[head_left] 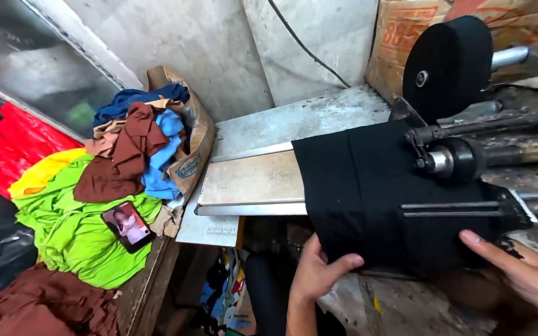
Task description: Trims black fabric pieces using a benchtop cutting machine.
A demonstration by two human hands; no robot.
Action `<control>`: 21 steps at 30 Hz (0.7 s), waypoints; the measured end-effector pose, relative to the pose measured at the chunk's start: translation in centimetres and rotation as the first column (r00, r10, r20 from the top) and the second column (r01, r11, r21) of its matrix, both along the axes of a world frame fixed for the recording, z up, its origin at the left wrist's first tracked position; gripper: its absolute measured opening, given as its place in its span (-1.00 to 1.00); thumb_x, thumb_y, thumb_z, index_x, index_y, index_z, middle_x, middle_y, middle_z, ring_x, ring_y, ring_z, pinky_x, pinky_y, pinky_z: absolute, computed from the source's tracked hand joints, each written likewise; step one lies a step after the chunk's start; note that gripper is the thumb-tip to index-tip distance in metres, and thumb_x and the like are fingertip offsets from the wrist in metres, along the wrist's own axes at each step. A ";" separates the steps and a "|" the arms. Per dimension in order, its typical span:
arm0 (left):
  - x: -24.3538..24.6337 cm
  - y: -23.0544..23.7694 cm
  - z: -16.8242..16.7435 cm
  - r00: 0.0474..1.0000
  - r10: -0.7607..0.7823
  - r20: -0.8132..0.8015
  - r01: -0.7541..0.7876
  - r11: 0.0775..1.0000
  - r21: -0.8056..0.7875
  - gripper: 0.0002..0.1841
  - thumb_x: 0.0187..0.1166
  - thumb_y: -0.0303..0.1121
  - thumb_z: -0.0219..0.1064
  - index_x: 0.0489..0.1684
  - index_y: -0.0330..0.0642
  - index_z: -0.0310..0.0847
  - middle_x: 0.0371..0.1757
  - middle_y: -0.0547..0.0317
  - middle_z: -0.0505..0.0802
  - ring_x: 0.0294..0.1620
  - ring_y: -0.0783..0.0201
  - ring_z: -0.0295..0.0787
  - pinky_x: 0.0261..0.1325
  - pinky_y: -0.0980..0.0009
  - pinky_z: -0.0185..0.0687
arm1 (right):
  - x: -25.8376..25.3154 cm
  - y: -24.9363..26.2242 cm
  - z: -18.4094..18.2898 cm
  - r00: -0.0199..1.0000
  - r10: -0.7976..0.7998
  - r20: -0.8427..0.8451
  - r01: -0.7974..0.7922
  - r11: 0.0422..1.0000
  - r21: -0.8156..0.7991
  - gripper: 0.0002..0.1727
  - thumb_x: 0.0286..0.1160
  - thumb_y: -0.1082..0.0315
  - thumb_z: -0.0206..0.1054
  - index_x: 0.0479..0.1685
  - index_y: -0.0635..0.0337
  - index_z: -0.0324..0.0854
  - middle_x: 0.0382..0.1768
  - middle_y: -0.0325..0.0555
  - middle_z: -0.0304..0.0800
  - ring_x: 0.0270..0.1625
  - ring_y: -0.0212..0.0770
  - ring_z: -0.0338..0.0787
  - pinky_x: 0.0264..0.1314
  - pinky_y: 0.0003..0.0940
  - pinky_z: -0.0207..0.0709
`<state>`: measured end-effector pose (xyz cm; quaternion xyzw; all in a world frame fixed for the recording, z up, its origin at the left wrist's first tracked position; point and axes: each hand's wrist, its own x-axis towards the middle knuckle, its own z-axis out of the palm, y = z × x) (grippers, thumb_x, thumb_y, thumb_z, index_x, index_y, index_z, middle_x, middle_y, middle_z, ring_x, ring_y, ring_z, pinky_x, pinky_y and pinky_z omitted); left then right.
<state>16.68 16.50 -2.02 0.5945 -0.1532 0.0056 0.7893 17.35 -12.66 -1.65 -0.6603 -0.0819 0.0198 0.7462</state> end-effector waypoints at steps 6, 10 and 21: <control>0.6 -0.5 -0.7 0.995 0.088 -0.038 -0.088 0.996 -0.017 -0.53 0.44 -0.48 0.52 0.29 -0.42 0.50 0.07 0.08 0.88 0.12 0.32 0.84 0.30 0.26 0.77 | 0.3 -0.4 -0.9 1.000 -0.004 0.017 0.004 1.000 0.010 -0.72 0.71 -0.07 0.22 0.23 -0.33 0.65 0.10 -0.65 0.86 0.20 -0.62 0.77 0.39 -0.50 0.63; 0.1 -0.3 -0.8 0.999 -0.008 0.045 0.013 0.993 -0.118 -0.60 0.43 -0.34 0.57 0.24 -0.07 0.67 0.09 0.28 0.91 0.13 0.42 0.84 0.27 0.33 0.77 | 0.6 -0.4 -1.3 0.998 0.006 0.065 -0.007 1.000 0.024 -0.71 0.71 -0.08 0.21 0.25 -0.36 0.66 0.13 -0.64 0.85 0.23 -0.61 0.76 0.42 -0.48 0.62; 0.2 0.0 -0.9 0.983 0.167 0.072 -0.173 0.981 0.085 -0.60 0.47 -0.26 0.54 0.29 0.09 0.65 0.09 0.45 0.91 0.09 0.49 0.85 0.21 0.48 0.79 | 0.2 -0.9 0.9 0.995 0.077 -0.069 -0.084 0.992 -0.094 -0.57 0.78 -0.02 0.11 0.23 0.10 0.67 0.07 -0.42 0.87 0.20 -0.56 0.77 0.40 -0.41 0.65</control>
